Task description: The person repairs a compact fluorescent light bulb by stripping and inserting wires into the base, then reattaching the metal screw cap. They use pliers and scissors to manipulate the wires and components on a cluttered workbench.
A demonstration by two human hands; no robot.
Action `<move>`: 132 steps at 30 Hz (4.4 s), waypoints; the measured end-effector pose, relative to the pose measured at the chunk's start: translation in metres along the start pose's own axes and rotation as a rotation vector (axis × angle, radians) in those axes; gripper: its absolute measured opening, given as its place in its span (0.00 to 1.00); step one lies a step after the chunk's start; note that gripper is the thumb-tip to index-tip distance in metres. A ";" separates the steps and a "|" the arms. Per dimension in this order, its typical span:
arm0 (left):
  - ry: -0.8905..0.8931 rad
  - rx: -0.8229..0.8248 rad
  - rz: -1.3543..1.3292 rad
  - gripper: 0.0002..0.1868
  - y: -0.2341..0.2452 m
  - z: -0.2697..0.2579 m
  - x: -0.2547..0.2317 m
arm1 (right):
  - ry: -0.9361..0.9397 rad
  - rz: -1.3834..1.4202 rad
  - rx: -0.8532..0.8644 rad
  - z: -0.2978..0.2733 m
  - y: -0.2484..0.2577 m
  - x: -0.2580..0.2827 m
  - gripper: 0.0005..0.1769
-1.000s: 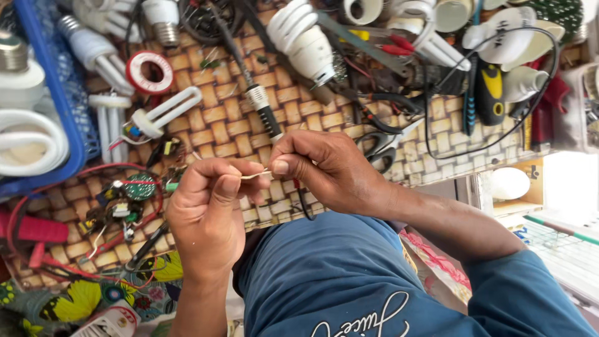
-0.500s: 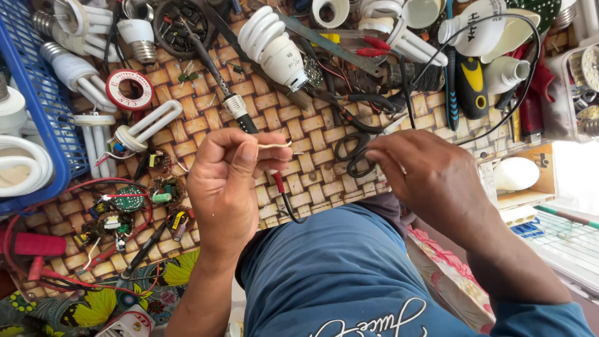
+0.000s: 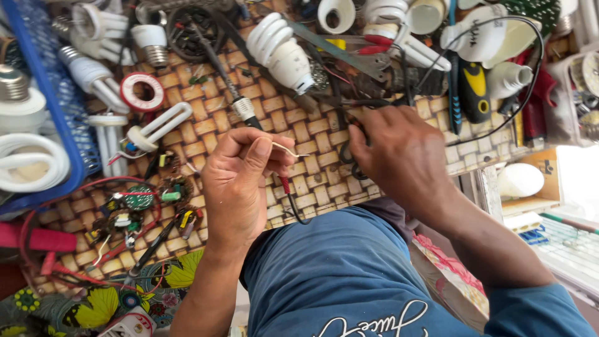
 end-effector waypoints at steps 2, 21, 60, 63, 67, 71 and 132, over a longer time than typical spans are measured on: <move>0.024 -0.008 -0.054 0.06 0.003 0.000 -0.002 | 0.004 0.192 -0.078 -0.001 0.015 -0.005 0.07; 0.100 -0.015 -0.135 0.06 0.008 -0.003 -0.005 | -0.265 2.102 0.272 0.007 -0.001 0.013 0.28; -0.224 0.174 0.759 0.08 0.002 -0.015 -0.028 | 0.432 0.635 -0.179 0.022 0.023 0.031 0.19; -0.270 0.151 0.832 0.07 0.003 -0.014 -0.023 | 0.401 0.628 -0.195 0.016 0.009 0.033 0.19; -0.283 0.128 0.674 0.07 -0.001 -0.013 -0.024 | 0.191 0.718 -0.321 0.008 -0.004 0.026 0.20; -0.210 0.116 0.560 0.08 0.001 -0.011 -0.018 | 0.118 0.809 -0.320 0.008 -0.003 0.028 0.20; -0.777 0.197 1.304 0.04 -0.020 -0.016 -0.021 | 0.142 0.061 -0.147 0.012 0.020 0.009 0.20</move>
Point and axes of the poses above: each hand's wrist, its own z-axis towards the middle knuckle, its own y-axis out of the back of the hand, x = y × z, the point moved 5 cm from there along z, towards the middle knuckle, and after that the axes turned 6 degrees about -z, right-handed, at the moved point
